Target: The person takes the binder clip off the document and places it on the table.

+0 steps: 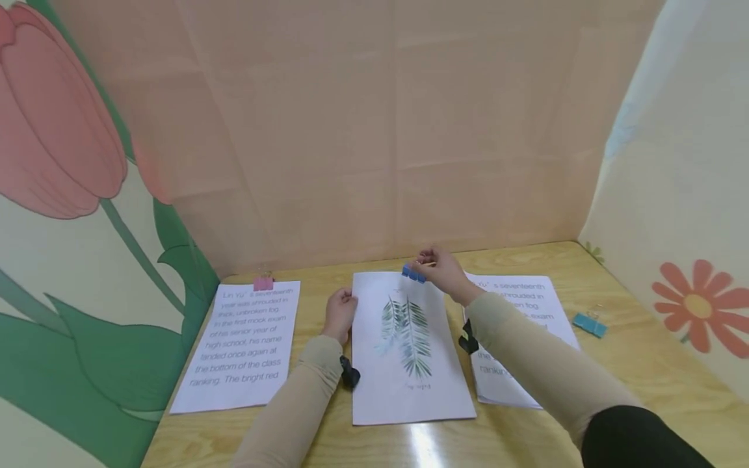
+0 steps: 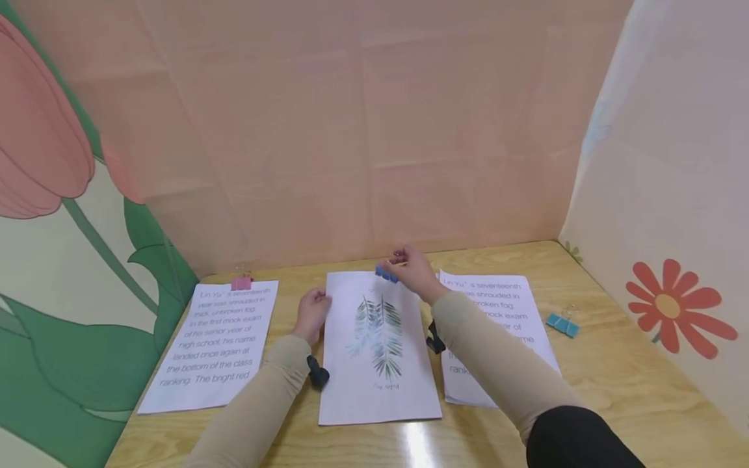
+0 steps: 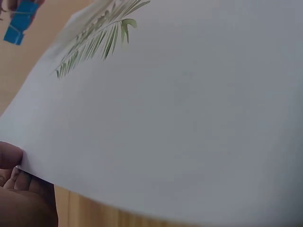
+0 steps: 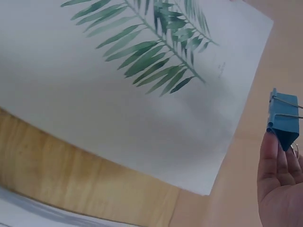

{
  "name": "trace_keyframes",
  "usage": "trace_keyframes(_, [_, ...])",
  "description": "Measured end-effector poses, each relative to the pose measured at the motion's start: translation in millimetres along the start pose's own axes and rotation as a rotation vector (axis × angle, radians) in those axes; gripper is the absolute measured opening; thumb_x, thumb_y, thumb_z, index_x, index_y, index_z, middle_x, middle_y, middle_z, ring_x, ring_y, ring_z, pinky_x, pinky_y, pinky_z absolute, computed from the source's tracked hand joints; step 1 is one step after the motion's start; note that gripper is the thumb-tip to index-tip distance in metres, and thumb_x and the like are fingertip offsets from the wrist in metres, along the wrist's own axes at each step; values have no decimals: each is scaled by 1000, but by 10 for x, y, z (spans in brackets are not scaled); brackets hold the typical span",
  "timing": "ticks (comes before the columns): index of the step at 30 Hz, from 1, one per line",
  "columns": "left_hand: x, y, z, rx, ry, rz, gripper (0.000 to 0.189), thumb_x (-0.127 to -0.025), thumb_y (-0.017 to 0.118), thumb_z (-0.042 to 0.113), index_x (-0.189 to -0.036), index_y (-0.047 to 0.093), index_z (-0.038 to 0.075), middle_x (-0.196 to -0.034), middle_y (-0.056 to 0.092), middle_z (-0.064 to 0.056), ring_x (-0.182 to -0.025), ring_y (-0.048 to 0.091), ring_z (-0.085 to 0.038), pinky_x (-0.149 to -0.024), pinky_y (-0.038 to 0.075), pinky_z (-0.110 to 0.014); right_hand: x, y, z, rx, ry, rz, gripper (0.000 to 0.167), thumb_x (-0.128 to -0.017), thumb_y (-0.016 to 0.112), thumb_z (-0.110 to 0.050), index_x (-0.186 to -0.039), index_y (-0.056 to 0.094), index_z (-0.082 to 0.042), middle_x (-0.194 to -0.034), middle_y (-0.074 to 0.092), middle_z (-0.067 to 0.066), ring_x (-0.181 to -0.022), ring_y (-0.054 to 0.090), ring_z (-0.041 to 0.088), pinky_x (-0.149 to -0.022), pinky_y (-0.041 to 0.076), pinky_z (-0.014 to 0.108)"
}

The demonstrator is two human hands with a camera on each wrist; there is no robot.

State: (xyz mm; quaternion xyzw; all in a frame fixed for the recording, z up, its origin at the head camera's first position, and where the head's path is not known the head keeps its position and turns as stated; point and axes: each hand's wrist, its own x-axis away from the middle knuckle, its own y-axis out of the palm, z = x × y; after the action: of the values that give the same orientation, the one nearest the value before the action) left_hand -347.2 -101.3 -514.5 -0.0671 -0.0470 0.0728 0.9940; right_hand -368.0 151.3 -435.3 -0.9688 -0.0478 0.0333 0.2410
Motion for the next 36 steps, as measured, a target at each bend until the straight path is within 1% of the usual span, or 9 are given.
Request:
trace_keyframes(3, [-13,4,-18,-2,-5,-3,23,-101,56,4,-120,64,-5,-107,66,-16,-93,61,-25,-82,52,-37,37,-19,86,35,2,-10,59,-99,71,-30,-141,49,5,-132,59,22,-126,55,38,-102,49,50])
trace_keyframes(8, [-22,8,-46,-9,-6,0,22,-101,55,3,-119,64,-5,-104,67,-15,-89,61,-24,-77,51,-34,94,-89,211,104,24,-26,59,-100,68,-29,-142,48,7,-133,58,25,-127,53,40,-104,46,52])
trace_keyframes(14, [-24,12,-60,-13,-3,3,23,-101,55,4,-120,65,-4,-104,68,-15,-89,63,-24,-76,52,-33,149,-183,337,157,92,-92,55,-102,62,-29,-142,48,6,-133,55,24,-123,53,39,-101,47,51])
trace_keyframes(17, [-26,11,-58,-18,-1,3,23,-101,55,4,-121,64,-5,-105,67,-15,-89,62,-24,-77,52,-33,166,-221,405,166,109,-126,52,-102,61,-28,-140,50,7,-131,56,23,-121,54,38,-100,48,50])
trace_keyframes(21, [-20,5,-40,-22,-11,1,25,-101,56,5,-123,64,-5,-107,67,-16,-91,62,-25,-79,52,-35,193,-260,469,196,107,-163,57,-102,60,-26,-143,47,11,-134,56,26,-124,53,41,-102,47,52])
trace_keyframes(23, [-16,1,-31,-25,-11,-1,26,-101,56,5,-124,64,-5,-109,67,-17,-93,62,-25,-81,52,-36,206,-265,491,210,111,-177,60,-102,60,-26,-146,45,12,-136,55,27,-126,53,42,-104,46,53])
trace_keyframes(27, [-2,-14,-18,-38,-12,0,27,-100,56,4,-124,64,-5,-110,67,-17,-93,62,-25,-82,52,-37,235,-249,520,228,112,-204,59,-102,60,-24,-147,44,12,-136,55,28,-124,54,42,-103,47,52])
trace_keyframes(32, [5,-20,-15,-44,-21,3,24,-100,56,4,-121,65,-4,-106,67,-15,-90,61,-24,-79,51,-35,277,-217,542,231,153,-217,57,-102,60,-24,-146,46,9,-135,55,29,-123,55,43,-104,46,54])
trace_keyframes(36, [12,-7,-21,-48,-35,-5,24,-99,57,4,-121,64,-4,-109,67,-15,-93,61,-25,-81,52,-37,304,-217,584,255,178,-229,55,-101,60,-25,-144,48,8,-137,55,31,-126,53,45,-106,44,56])
